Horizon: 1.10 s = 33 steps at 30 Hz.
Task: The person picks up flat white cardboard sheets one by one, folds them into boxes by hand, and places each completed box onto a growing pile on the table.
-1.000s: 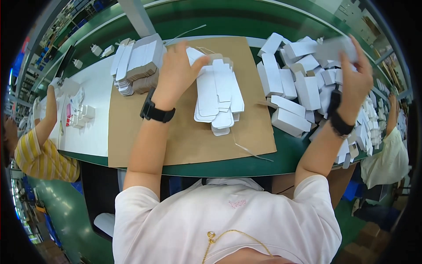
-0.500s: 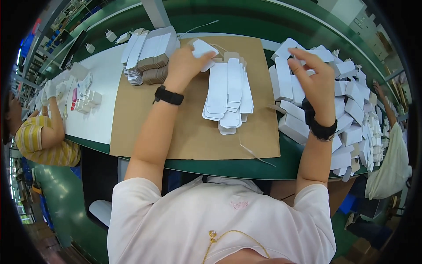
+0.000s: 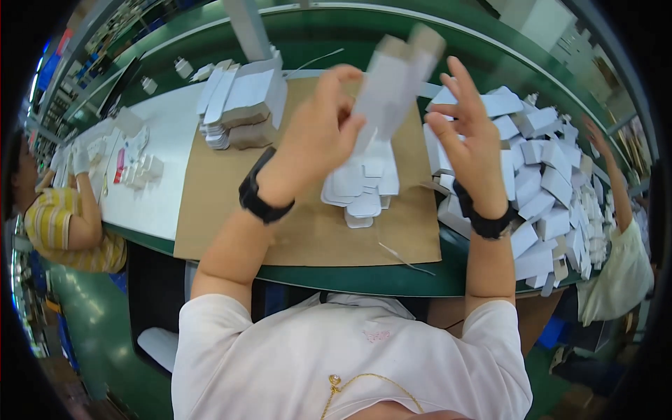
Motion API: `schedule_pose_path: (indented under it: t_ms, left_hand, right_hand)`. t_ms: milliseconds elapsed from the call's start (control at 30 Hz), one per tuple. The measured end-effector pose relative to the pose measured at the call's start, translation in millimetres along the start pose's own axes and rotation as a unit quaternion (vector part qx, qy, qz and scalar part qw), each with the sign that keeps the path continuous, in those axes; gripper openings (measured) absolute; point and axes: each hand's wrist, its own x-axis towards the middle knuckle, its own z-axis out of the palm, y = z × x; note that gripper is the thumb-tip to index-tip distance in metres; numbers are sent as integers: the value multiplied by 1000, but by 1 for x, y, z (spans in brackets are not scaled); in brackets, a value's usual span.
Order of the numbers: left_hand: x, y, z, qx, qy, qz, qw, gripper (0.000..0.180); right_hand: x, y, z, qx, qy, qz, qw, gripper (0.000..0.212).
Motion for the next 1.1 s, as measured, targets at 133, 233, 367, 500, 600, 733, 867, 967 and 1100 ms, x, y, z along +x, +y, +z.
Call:
schedule_pose_path:
  t_ms: [133, 233, 367, 500, 600, 733, 867, 967, 1100]
  left_hand:
    - [-16, 32, 19, 3, -21, 77, 997, 42]
    - [-9, 29, 27, 5, -45, 60, 997, 39]
    - [2, 13, 35, -140, -144, -37, 979, 57]
    - [-9, 10, 46, -191, -158, -18, 969, 87]
    - [-4, 18, 43, -327, -86, -8, 941, 86]
    - [-4, 9, 42, -314, -85, 5, 946, 66]
    - [-8, 8, 39, -281, -103, 9, 954, 52]
    - [-10, 12, 40, -374, -153, -102, 909, 46]
    - [-4, 24, 31, -436, -151, -155, 873, 51]
  right_hand:
    - [-3, 2, 12, -76, 14, -11, 997, 51]
    - [-7, 6, 10, -14, 19, 24, 999, 38]
    - [-5, 3, 1, 37, -50, 22, 998, 12]
    - [-6, 6, 3, 121, -33, 2, 992, 13]
    - [-10, 0, 10, 176, -32, 3, 984, 13]
    - [-11, -7, 32, 356, 47, 58, 932, 26]
    - [-18, 17, 27, 273, 15, 50, 960, 25]
    - [-13, 24, 18, 370, -83, 40, 924, 23]
    - [-13, 3, 23, 169, 5, -9, 986, 24]
